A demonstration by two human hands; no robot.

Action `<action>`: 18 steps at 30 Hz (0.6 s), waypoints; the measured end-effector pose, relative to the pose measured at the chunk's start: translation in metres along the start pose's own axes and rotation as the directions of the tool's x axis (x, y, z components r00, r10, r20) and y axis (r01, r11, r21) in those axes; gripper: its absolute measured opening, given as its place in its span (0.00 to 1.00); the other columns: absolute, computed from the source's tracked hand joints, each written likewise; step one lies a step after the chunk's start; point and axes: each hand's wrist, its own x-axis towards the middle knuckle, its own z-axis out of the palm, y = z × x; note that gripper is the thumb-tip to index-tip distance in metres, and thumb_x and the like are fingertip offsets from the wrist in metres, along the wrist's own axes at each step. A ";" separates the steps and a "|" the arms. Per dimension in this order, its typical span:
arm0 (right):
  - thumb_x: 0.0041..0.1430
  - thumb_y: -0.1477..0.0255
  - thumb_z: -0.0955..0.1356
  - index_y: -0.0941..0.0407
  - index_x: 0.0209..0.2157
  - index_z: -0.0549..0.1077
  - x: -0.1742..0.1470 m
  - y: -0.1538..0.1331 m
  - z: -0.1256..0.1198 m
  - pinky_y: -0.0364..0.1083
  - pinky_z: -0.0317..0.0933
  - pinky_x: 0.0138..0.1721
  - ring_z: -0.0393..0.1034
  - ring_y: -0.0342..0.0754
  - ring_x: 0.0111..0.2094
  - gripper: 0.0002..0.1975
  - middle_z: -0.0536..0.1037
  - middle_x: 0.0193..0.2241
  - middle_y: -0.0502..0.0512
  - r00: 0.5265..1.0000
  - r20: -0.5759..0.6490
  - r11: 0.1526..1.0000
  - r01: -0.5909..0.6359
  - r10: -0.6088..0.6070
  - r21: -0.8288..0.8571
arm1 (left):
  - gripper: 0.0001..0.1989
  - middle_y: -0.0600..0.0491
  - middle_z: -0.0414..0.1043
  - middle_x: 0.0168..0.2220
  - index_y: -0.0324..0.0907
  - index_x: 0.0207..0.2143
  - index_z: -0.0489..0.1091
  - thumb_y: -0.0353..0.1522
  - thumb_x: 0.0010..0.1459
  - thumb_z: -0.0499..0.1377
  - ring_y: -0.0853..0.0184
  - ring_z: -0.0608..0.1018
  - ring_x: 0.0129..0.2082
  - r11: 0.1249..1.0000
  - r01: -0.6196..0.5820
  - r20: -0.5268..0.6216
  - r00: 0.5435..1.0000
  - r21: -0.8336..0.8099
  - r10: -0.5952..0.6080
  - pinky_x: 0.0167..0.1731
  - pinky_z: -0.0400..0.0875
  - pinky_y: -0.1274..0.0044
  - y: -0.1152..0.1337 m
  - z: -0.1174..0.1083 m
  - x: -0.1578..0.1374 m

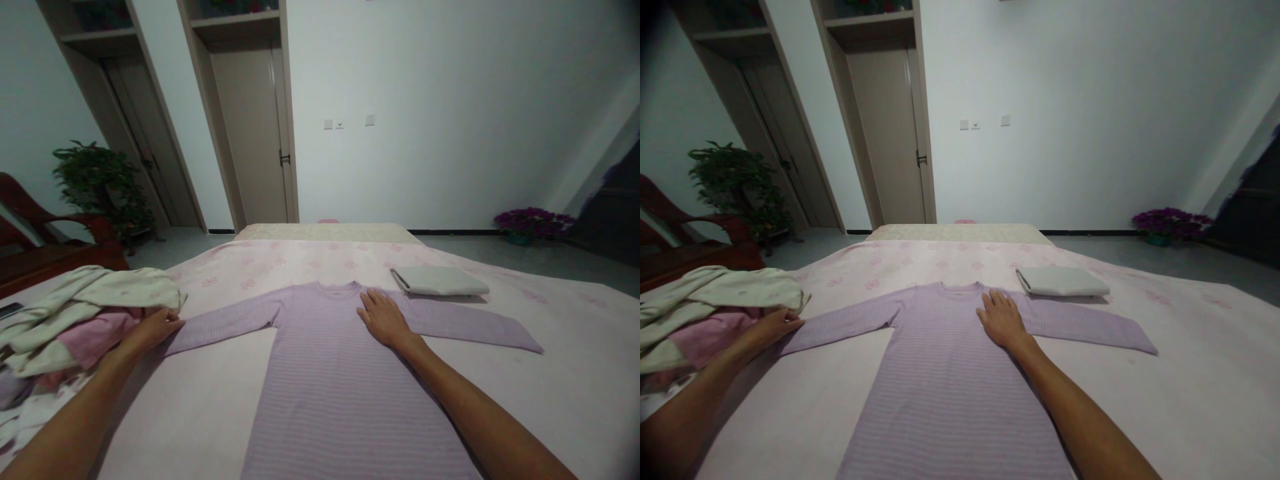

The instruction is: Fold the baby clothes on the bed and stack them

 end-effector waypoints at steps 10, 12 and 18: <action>0.70 0.60 0.56 0.60 0.64 0.63 0.001 0.001 0.002 0.57 0.42 0.66 0.52 0.58 0.67 0.28 0.60 0.66 0.66 1.000 -0.007 0.999 -0.003 0.003 0.036 | 0.16 0.46 0.75 0.49 0.44 0.47 0.71 0.38 0.63 0.50 0.55 0.76 0.47 0.984 -0.089 -0.158 0.981 0.157 0.114 0.45 0.68 0.70 0.000 -0.013 0.001; 0.70 0.61 0.56 0.60 0.64 0.63 0.001 0.001 0.002 0.57 0.42 0.66 0.52 0.58 0.67 0.27 0.61 0.66 0.66 1.000 -0.012 0.999 -0.001 0.001 0.039 | 0.18 0.44 0.73 0.52 0.44 0.51 0.70 0.36 0.66 0.47 0.53 0.75 0.47 0.972 -0.033 -0.175 0.982 0.231 0.075 0.43 0.68 0.68 0.002 -0.011 -0.001; 0.70 0.61 0.56 0.61 0.63 0.63 0.001 0.000 0.000 0.57 0.43 0.66 0.53 0.58 0.66 0.27 0.62 0.65 0.67 1.000 -0.022 1.000 0.006 -0.006 0.030 | 0.20 0.40 0.70 0.55 0.40 0.55 0.69 0.32 0.66 0.45 0.50 0.74 0.50 0.970 0.030 -0.336 0.940 0.243 0.055 0.45 0.69 0.64 0.040 -0.002 -0.025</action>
